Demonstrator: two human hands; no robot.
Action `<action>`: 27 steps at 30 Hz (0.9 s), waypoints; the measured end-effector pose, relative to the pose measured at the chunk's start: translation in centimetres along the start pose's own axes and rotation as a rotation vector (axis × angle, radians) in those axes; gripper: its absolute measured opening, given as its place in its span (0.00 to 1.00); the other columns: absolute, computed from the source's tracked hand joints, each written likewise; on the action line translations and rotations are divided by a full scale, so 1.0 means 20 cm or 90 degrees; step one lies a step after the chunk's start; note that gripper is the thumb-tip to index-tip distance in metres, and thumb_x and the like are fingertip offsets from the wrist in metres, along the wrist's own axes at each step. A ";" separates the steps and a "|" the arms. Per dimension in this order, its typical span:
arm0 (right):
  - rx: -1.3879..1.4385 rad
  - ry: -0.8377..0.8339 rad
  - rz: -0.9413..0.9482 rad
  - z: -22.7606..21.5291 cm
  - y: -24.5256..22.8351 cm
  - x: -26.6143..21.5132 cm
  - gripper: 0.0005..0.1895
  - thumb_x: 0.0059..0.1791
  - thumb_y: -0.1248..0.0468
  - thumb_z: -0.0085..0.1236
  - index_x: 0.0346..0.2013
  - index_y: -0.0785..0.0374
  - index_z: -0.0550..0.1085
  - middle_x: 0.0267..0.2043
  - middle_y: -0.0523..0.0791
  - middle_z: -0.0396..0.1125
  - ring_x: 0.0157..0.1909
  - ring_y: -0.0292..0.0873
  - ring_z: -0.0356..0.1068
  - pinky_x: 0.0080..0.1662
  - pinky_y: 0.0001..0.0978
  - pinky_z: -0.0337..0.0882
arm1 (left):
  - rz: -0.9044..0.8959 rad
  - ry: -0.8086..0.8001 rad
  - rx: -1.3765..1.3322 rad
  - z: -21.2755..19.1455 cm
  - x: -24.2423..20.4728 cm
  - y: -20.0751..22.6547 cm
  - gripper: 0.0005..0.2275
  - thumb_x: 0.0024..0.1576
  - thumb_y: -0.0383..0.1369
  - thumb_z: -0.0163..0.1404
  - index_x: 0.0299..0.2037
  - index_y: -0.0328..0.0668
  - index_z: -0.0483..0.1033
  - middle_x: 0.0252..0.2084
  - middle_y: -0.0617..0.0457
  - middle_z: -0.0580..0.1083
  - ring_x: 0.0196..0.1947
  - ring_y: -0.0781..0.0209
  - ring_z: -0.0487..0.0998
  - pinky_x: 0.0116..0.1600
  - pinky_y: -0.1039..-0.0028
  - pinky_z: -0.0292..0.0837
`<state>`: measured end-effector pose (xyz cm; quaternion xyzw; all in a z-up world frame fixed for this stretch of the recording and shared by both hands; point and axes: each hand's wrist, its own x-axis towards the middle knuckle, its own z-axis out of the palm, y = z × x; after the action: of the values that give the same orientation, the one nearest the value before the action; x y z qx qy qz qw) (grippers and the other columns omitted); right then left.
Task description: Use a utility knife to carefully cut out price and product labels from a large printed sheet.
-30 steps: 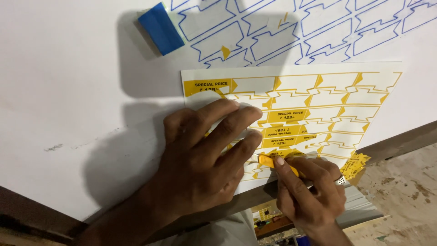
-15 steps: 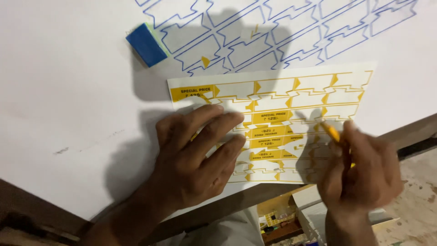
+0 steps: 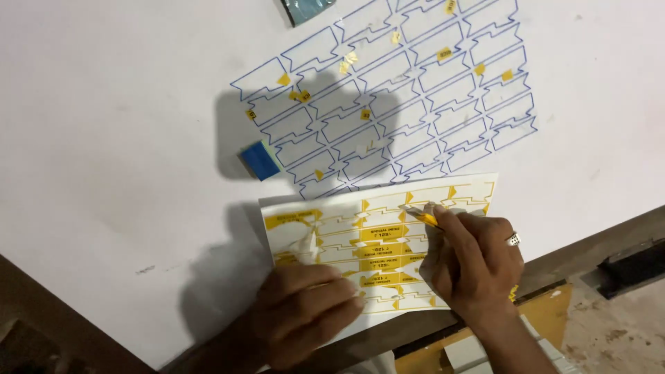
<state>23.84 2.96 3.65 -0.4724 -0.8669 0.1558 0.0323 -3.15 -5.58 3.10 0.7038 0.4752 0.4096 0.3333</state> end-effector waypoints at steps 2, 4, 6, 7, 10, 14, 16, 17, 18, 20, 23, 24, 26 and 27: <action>-0.038 0.018 -0.023 0.02 0.00 0.01 0.23 0.47 0.78 0.57 0.55 0.61 0.78 0.42 0.47 0.70 0.38 0.46 0.69 0.35 0.35 0.67 | -0.019 0.011 -0.054 0.00 -0.01 -0.02 0.11 0.50 0.28 0.58 0.44 0.39 0.79 0.47 0.52 0.75 0.46 0.55 0.76 0.51 0.66 0.73; -0.013 0.045 -0.058 0.03 0.01 0.03 0.24 0.43 0.78 0.56 0.54 0.62 0.77 0.39 0.46 0.70 0.36 0.45 0.68 0.34 0.36 0.67 | -0.126 0.271 -0.046 0.10 -0.08 -0.04 0.12 0.49 0.21 0.63 0.40 0.45 0.77 0.44 0.57 0.75 0.43 0.62 0.76 0.48 0.74 0.74; -0.015 0.030 -0.047 0.02 0.00 0.02 0.24 0.44 0.78 0.56 0.54 0.62 0.77 0.39 0.46 0.70 0.36 0.45 0.68 0.34 0.35 0.67 | -0.182 0.274 -0.034 0.09 -0.10 -0.04 0.13 0.49 0.20 0.62 0.40 0.45 0.76 0.44 0.56 0.74 0.44 0.59 0.76 0.49 0.73 0.76; -0.016 0.023 -0.034 0.03 0.00 0.03 0.24 0.44 0.79 0.56 0.54 0.62 0.77 0.39 0.46 0.70 0.37 0.45 0.69 0.34 0.35 0.68 | -0.231 0.273 -0.017 0.08 -0.11 -0.05 0.14 0.49 0.18 0.61 0.40 0.45 0.74 0.44 0.55 0.74 0.45 0.57 0.76 0.50 0.72 0.77; -0.032 0.014 -0.043 0.02 -0.01 0.04 0.23 0.44 0.78 0.56 0.53 0.63 0.76 0.40 0.48 0.70 0.38 0.46 0.69 0.34 0.33 0.67 | -0.243 0.253 0.006 0.06 -0.09 -0.06 0.13 0.50 0.19 0.60 0.41 0.45 0.75 0.44 0.56 0.74 0.44 0.56 0.76 0.51 0.68 0.75; -0.029 -0.024 -0.033 -0.03 -0.01 0.06 0.21 0.44 0.75 0.64 0.52 0.65 0.77 0.38 0.47 0.70 0.36 0.45 0.69 0.32 0.34 0.66 | -0.271 0.217 0.051 0.02 0.05 -0.07 0.15 0.48 0.19 0.59 0.44 0.44 0.77 0.44 0.53 0.74 0.44 0.55 0.76 0.50 0.66 0.71; 0.028 -0.115 0.041 -0.10 -0.05 0.11 0.26 0.42 0.79 0.57 0.54 0.64 0.76 0.44 0.50 0.72 0.40 0.45 0.72 0.38 0.36 0.73 | -0.279 0.162 0.081 0.00 0.14 -0.08 0.16 0.49 0.25 0.63 0.47 0.43 0.78 0.47 0.53 0.76 0.45 0.53 0.77 0.51 0.65 0.70; 0.032 -0.119 0.037 -0.11 -0.06 0.13 0.26 0.42 0.79 0.57 0.54 0.64 0.76 0.44 0.50 0.72 0.40 0.45 0.72 0.38 0.36 0.73 | -0.286 0.164 0.085 -0.03 0.19 -0.11 0.16 0.49 0.25 0.63 0.47 0.43 0.78 0.47 0.53 0.76 0.45 0.53 0.77 0.51 0.65 0.70; 0.028 -0.096 0.056 -0.11 -0.07 0.15 0.25 0.42 0.79 0.59 0.53 0.63 0.77 0.44 0.50 0.72 0.40 0.45 0.73 0.38 0.35 0.74 | -0.263 0.122 0.072 -0.06 0.23 -0.14 0.15 0.50 0.24 0.62 0.49 0.39 0.78 0.48 0.50 0.76 0.46 0.52 0.77 0.51 0.63 0.71; 0.025 -0.077 0.081 -0.13 -0.12 0.21 0.24 0.42 0.79 0.60 0.52 0.62 0.77 0.45 0.51 0.72 0.40 0.44 0.74 0.38 0.34 0.74 | -0.242 0.075 0.054 -0.10 0.30 -0.18 0.15 0.51 0.24 0.61 0.50 0.35 0.78 0.49 0.48 0.75 0.47 0.50 0.77 0.51 0.62 0.71; 0.020 -0.106 0.083 -0.09 -0.17 0.34 0.24 0.42 0.78 0.62 0.53 0.62 0.78 0.47 0.53 0.72 0.43 0.46 0.75 0.40 0.32 0.75 | -0.186 0.044 0.061 -0.09 0.39 -0.29 0.16 0.53 0.22 0.58 0.52 0.30 0.78 0.49 0.46 0.76 0.47 0.51 0.77 0.50 0.62 0.72; 0.013 -0.078 0.058 -0.06 -0.17 0.35 0.25 0.40 0.78 0.62 0.52 0.62 0.78 0.47 0.52 0.71 0.44 0.47 0.73 0.43 0.34 0.75 | -0.176 0.044 0.065 -0.09 0.41 -0.32 0.14 0.55 0.23 0.58 0.51 0.29 0.78 0.49 0.46 0.75 0.47 0.51 0.76 0.50 0.62 0.71; 0.012 -0.059 0.034 -0.03 -0.16 0.36 0.26 0.39 0.78 0.62 0.51 0.62 0.79 0.47 0.50 0.71 0.45 0.48 0.72 0.45 0.36 0.75 | -0.175 0.040 0.069 -0.07 0.43 -0.36 0.12 0.58 0.23 0.57 0.51 0.28 0.78 0.48 0.46 0.75 0.47 0.51 0.75 0.50 0.62 0.71; 0.018 -0.058 0.042 -0.02 -0.16 0.36 0.25 0.40 0.76 0.64 0.52 0.63 0.79 0.48 0.51 0.70 0.47 0.48 0.71 0.45 0.35 0.75 | -0.184 0.042 0.054 -0.06 0.43 -0.38 0.10 0.59 0.24 0.58 0.50 0.30 0.78 0.47 0.48 0.75 0.46 0.53 0.75 0.49 0.63 0.71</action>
<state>17.29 7.42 4.36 -0.4923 -0.8493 0.1905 -0.0053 -5.36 5.07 -0.58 0.6278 0.5989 0.3599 0.3432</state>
